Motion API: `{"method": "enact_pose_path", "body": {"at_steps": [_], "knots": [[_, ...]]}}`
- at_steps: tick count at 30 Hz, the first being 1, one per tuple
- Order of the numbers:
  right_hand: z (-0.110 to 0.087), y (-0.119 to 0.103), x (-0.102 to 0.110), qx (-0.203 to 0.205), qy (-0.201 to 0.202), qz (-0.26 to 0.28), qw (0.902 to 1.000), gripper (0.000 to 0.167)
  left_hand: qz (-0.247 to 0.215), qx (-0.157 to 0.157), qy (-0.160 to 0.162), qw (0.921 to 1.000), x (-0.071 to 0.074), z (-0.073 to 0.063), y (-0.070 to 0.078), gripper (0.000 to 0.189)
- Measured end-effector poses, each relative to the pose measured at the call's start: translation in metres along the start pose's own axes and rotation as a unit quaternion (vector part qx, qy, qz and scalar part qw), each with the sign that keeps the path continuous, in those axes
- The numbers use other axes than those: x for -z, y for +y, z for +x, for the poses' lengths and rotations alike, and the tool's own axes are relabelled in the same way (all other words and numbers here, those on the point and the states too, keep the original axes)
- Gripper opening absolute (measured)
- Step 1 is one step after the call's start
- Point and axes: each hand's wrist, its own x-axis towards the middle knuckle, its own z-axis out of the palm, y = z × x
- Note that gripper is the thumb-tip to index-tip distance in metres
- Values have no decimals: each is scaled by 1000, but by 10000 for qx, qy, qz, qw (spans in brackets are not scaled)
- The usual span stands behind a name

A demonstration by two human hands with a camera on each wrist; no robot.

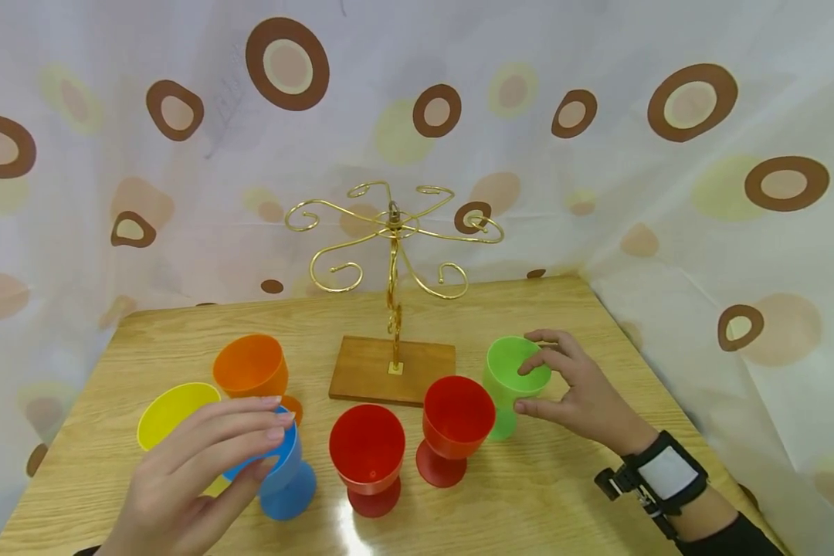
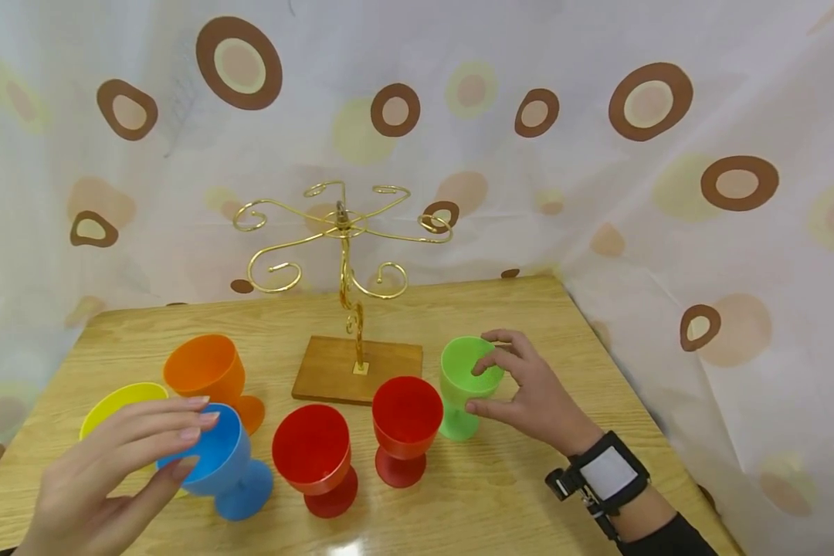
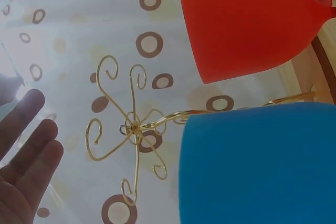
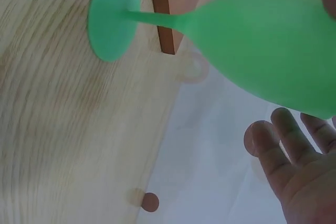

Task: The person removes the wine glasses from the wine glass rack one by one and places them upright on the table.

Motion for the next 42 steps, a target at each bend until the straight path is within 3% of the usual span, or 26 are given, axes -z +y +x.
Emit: {"method": "enact_pose_path", "body": {"at_steps": [5, 8, 11, 14, 18, 24, 27, 30, 37, 42], "knots": [[1, -6, 7, 106, -154, -48, 9998, 77, 41, 20, -290, 9996, 4, -1, -2, 23], [2, -13, 12, 249, -231, -241, 9991, 87, 184, 189, -732, 9970, 13, -7, -1, 28], [3, -25, 17, 673, -286, -510, 9960, 89, 524, 392, -1354, 9886, 25, -10, 2, 37], [5, -44, 24, 1276, -348, -731, 9885, 89, 1034, 639, -2064, 9709, 36, -5, 9, 49], [6, -75, 31, 1912, -546, -962, 9753, 98, 1763, 905, -2867, 9373, 46, 1, 16, 64], [9, -114, 37, 2281, -1183, -1182, 9592, 110, 2255, 1041, -3889, 8872, 47, 2, 18, 84], [11, -127, 38, 2396, -1439, -1353, 9506, 114, 2258, 1125, -4273, 8682, 44, 4, 18, 89], [13, -138, 40, 2470, -1596, -1457, 9446, 116, 2168, 1059, -4454, 8622, 40, 8, 17, 89], [16, -152, 51, 2548, -1757, -1989, 9299, 120, 1994, 849, -4495, 8666, 34, 14, 17, 88], [18, -156, 59, 2505, -1859, -2315, 9215, 124, 2037, 943, -4674, 8551, 37, 17, 17, 89]]}}
